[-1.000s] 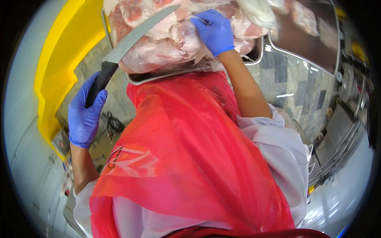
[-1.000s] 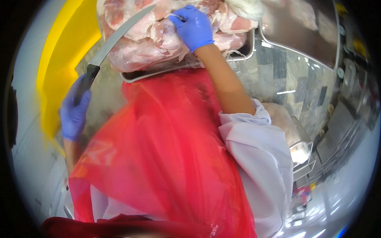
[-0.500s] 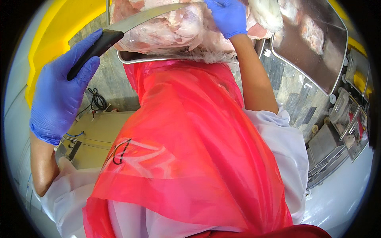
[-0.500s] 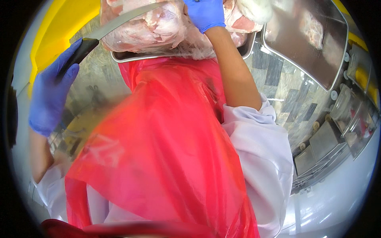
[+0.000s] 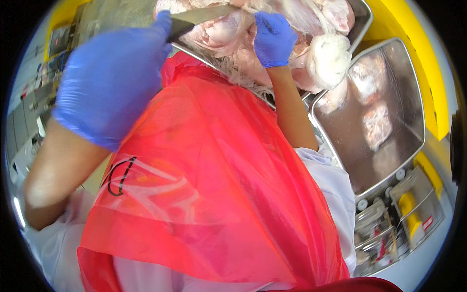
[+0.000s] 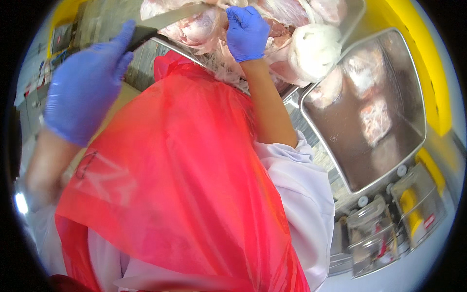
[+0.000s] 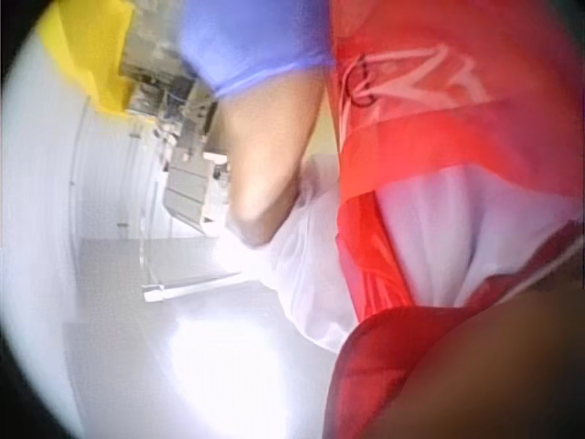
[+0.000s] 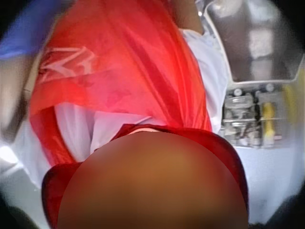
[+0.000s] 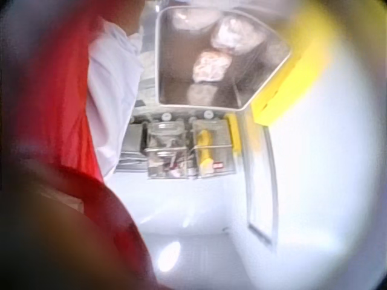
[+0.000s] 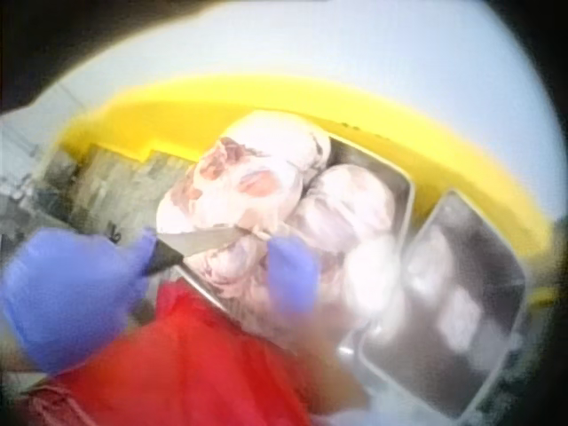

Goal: The person uses a knife to trim fat and connective tissue from a large piece of raw meat on a metal tray. They repeatedly cut and pull away sections of fat, placing them into a yellow bin. The person wears blue gloves and a pink apron.

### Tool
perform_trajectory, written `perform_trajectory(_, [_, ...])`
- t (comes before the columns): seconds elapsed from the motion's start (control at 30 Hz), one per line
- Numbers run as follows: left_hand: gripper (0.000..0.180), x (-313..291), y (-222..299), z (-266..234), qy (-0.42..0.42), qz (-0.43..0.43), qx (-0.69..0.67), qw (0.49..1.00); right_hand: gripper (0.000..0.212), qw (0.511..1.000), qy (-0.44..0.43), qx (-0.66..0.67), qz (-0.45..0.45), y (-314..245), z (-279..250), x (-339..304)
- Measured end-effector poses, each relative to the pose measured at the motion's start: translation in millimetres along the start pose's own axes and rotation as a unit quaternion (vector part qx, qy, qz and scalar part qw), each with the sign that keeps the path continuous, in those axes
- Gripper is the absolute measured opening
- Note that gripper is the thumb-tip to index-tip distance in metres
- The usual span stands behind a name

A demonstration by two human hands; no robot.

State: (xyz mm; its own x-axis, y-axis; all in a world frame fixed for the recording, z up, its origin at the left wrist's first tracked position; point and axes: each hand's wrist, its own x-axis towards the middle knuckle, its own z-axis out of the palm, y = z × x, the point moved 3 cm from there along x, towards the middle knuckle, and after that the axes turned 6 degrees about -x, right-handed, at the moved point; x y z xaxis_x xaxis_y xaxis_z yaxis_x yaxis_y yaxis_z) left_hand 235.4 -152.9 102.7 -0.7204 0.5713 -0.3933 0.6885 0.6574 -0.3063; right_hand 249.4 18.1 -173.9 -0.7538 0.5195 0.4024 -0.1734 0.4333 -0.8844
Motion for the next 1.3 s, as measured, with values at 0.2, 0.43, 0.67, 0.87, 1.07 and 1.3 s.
perform_trajectory(0.2, [0.057, -15, 57, 67, 0.064, -0.144, -0.126, 0.979, 0.01, 0.999, 0.01, 0.005, -0.033, 16, -8, 9])
perform_trajectory(0.43, [0.06, -26, 61, 106, 0.099, -0.207, -0.153, 0.961, 0.009, 0.99, -0.049, 0.086, 0.1, 31, -17, 20])
perform_trajectory(0.67, [0.065, -26, 53, 155, 0.148, -0.176, -0.199, 0.953, 0.011, 0.992, -0.048, 0.055, 0.105, 53, -42, 36])
perform_trajectory(0.87, [0.066, -14, 54, 162, 0.103, -0.154, -0.235, 0.954, 0.013, 0.99, -0.013, 0.024, 0.138, 29, -107, 86])
perform_trajectory(1.07, [0.056, -35, 11, 105, 0.127, -0.131, -0.258, 0.949, 0.013, 0.981, -0.031, -0.029, 0.189, 25, -159, 79])
perform_trajectory(1.3, [0.045, -89, -5, 101, 0.162, -0.238, -0.365, 0.885, 0.015, 0.965, 0.013, -0.089, 0.248, -15, -214, -16])
